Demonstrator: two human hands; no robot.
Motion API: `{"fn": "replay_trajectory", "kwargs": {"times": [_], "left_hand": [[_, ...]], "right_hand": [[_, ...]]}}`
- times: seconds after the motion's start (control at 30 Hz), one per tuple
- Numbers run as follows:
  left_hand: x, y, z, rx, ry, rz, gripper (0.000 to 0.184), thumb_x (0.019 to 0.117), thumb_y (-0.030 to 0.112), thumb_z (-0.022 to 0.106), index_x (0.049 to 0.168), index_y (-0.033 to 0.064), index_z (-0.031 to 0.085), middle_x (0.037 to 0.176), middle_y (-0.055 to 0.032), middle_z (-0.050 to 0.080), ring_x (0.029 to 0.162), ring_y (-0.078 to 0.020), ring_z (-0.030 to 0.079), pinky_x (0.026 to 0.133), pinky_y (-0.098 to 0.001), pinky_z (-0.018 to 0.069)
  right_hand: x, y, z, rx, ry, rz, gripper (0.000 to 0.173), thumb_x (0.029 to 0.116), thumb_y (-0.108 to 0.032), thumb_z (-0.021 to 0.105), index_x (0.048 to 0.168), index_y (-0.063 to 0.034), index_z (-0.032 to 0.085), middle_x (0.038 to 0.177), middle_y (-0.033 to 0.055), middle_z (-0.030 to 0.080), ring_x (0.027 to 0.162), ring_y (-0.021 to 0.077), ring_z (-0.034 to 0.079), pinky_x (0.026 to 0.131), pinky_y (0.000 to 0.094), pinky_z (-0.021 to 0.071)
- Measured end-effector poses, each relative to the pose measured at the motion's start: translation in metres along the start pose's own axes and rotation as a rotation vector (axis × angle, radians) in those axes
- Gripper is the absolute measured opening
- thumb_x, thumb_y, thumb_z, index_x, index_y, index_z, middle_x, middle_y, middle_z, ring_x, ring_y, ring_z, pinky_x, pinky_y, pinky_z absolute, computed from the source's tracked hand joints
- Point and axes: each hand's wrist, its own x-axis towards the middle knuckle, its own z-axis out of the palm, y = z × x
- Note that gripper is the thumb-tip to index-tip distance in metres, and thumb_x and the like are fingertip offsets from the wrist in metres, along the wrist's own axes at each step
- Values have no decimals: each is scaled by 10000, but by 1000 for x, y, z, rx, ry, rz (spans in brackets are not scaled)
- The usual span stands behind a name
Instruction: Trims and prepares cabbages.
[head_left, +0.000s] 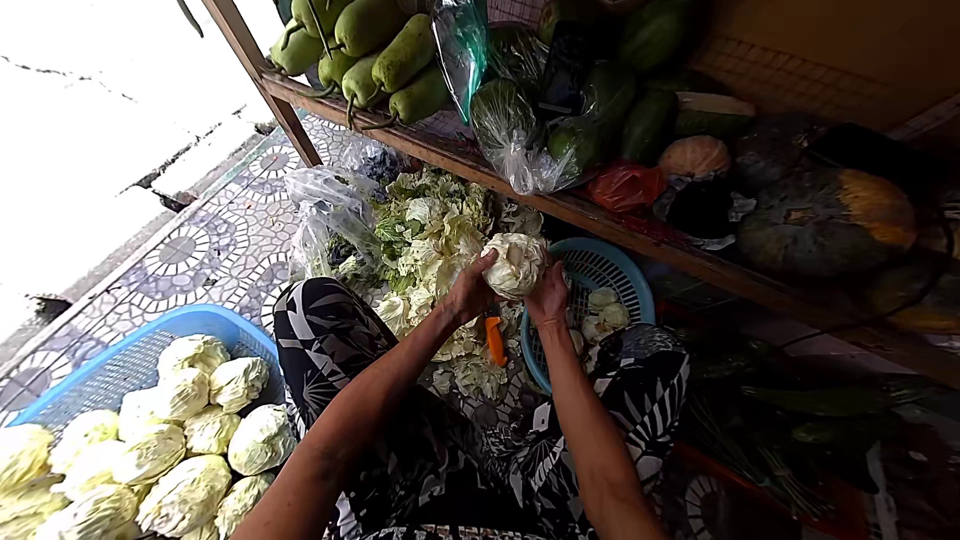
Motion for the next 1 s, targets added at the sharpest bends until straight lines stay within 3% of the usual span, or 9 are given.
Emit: {"fn": "replay_trajectory", "kwargs": {"times": [0.07,0.13,0.23,0.47,0.57,0.67,0.73,0.87,1.0], "left_hand": [[-1,2,-3,-30,35,3,477,1096,465,302,1402,146,482,1199,-110,669,1013,-240,686,843,-433,587],[-4,7,-4,-103,93,0,549,1084,525,292,1402,127,497,1225,-157,651,1038,-299,680,853,-485,587],[-9,14,-5,-211,183,45,523,1073,528,316,1332,125,526,1155,-139,665,1021,-274,675,850,-457,582],[-14,27,-13,-349,253,35,505,1042,462,345,1421,138,428,1329,-197,566,1146,-369,622,910,-546,549],[-11,30,-14,-373,289,35,614,1024,588,431,1460,155,430,1338,-194,572,1119,-359,641,886,-500,574],[-8,33,-17,-319,270,86,667,969,704,416,1383,189,507,1227,-169,632,990,-326,671,739,-471,591],[-10,37,-17,-328,227,152,642,971,673,464,1391,190,514,1283,-169,623,1115,-364,644,845,-571,572],[-14,45,-13,-287,173,299,409,950,394,640,1267,153,550,1137,-97,668,1032,-240,673,863,-462,587],[-19,44,-10,-86,126,342,572,1002,600,486,1380,170,505,1216,-48,661,1105,-173,652,941,-401,562]], "right_hand": [[3,53,-16,-721,109,257,389,1091,-119,423,1443,47,434,1300,249,576,1043,281,655,877,385,561],[-7,91,-19,-1325,-57,530,624,1012,-149,568,1537,47,294,1435,302,507,1281,371,575,1067,482,469],[-23,130,-19,-1606,-49,469,813,926,-40,633,1571,88,155,1528,325,394,1410,417,450,1154,498,384],[-18,126,-31,-1529,97,416,906,832,-147,779,1546,36,252,1439,281,512,1314,392,550,1077,504,461],[-35,94,-16,-1386,114,475,631,935,-157,650,1486,-15,376,1279,254,631,1173,391,639,977,545,505],[-59,68,-5,-1128,183,435,478,1034,-293,550,1435,-52,451,1048,200,666,879,314,673,774,493,545],[-80,51,2,-945,173,342,486,1071,-384,520,1386,-18,473,853,136,615,649,216,623,610,388,551],[-118,7,27,-773,212,32,410,1069,-226,534,1345,77,522,932,139,665,733,142,668,698,318,584],[-111,-45,59,-736,227,-93,417,1063,-212,550,1359,68,464,843,87,599,626,90,603,608,254,553]]}}
